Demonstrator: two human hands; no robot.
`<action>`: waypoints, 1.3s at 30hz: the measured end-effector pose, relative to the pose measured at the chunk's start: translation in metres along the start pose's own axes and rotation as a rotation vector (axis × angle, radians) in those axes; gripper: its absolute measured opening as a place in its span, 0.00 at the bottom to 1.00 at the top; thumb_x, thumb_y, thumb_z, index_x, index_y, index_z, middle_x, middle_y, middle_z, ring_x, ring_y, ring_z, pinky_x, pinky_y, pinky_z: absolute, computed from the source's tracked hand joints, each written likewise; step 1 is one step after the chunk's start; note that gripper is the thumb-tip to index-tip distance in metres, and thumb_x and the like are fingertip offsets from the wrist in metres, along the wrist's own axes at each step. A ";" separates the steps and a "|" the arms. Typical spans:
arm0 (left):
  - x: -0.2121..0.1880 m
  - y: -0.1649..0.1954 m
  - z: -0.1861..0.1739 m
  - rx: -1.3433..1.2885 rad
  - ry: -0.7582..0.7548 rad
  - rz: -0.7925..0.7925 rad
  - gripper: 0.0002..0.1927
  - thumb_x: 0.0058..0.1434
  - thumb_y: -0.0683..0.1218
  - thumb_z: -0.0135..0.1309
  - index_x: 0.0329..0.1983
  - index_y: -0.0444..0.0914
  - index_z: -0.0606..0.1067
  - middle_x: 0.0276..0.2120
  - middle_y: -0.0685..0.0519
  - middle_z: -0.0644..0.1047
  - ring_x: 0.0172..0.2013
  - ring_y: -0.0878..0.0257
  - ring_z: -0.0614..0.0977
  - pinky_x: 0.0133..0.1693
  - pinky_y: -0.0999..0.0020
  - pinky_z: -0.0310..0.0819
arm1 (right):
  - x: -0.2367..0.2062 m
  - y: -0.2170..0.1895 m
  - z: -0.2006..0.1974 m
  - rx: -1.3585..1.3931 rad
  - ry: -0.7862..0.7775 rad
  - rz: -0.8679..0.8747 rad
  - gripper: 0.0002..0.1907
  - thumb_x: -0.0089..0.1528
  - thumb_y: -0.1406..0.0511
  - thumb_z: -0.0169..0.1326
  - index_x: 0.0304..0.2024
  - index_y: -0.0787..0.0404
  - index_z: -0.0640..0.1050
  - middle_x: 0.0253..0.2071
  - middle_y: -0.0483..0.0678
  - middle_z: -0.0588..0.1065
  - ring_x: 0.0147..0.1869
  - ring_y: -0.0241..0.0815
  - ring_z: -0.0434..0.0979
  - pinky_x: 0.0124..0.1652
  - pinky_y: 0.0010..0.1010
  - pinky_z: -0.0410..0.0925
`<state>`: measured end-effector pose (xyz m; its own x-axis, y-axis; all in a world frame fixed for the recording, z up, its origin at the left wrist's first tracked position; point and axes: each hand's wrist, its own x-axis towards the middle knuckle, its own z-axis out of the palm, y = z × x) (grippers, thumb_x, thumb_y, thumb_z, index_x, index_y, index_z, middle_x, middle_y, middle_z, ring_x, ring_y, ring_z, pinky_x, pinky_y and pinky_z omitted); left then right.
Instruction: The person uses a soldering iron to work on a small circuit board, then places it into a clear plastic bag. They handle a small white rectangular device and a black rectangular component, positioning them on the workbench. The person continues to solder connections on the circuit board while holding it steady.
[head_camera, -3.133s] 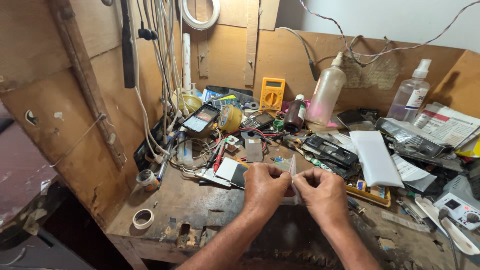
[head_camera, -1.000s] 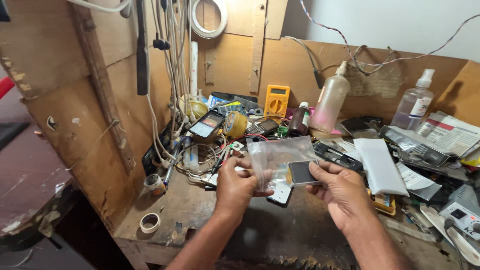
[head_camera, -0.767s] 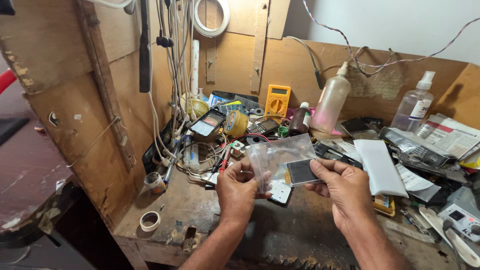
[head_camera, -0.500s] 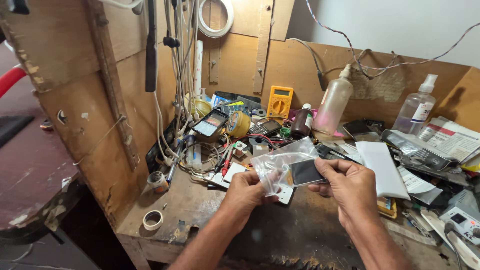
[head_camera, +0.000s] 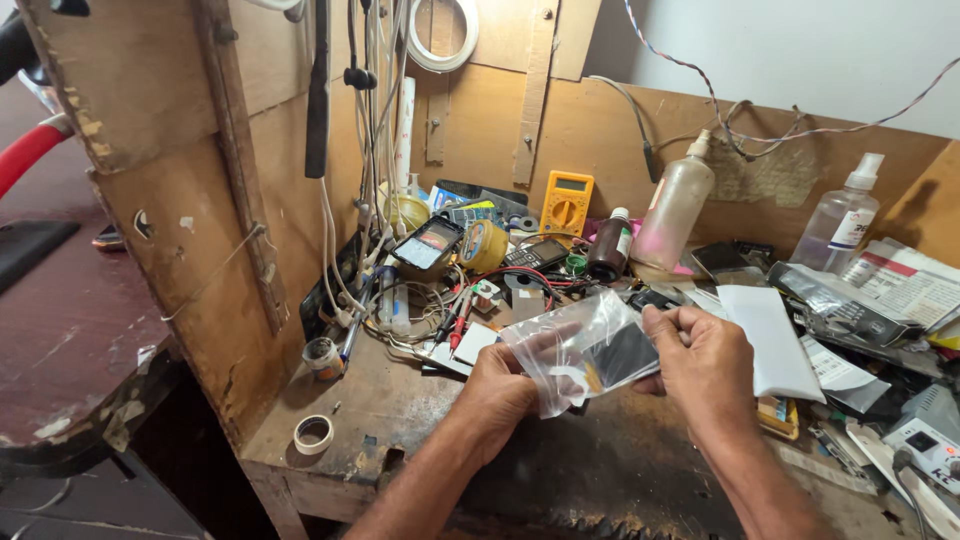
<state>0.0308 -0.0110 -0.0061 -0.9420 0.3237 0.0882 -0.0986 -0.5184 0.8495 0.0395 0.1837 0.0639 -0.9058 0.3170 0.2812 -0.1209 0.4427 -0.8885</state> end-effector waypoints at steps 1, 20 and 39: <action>0.000 0.000 0.000 0.042 -0.003 0.026 0.27 0.52 0.32 0.63 0.56 0.42 0.81 0.40 0.50 0.84 0.30 0.68 0.83 0.32 0.74 0.79 | 0.000 0.001 0.000 -0.051 0.012 -0.013 0.17 0.66 0.61 0.56 0.34 0.71 0.82 0.22 0.51 0.77 0.19 0.36 0.74 0.19 0.32 0.74; 0.013 -0.003 0.003 0.213 0.014 0.153 0.13 0.52 0.44 0.69 0.40 0.36 0.83 0.32 0.55 0.84 0.29 0.71 0.81 0.32 0.74 0.75 | 0.016 0.019 -0.001 0.280 -0.204 0.201 0.10 0.60 0.67 0.62 0.40 0.70 0.82 0.29 0.54 0.82 0.22 0.41 0.79 0.22 0.26 0.67; 0.009 0.034 -0.037 0.254 0.229 -0.002 0.10 0.54 0.44 0.67 0.32 0.33 0.81 0.29 0.50 0.83 0.28 0.65 0.84 0.30 0.66 0.85 | 0.027 0.045 0.002 0.336 -0.155 0.191 0.12 0.66 0.65 0.57 0.35 0.71 0.80 0.30 0.53 0.78 0.26 0.41 0.77 0.24 0.35 0.73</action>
<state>0.0070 -0.0556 0.0044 -0.9924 0.1230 -0.0082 -0.0444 -0.2952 0.9544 0.0087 0.2104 0.0312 -0.9721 0.2254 0.0644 -0.0471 0.0813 -0.9956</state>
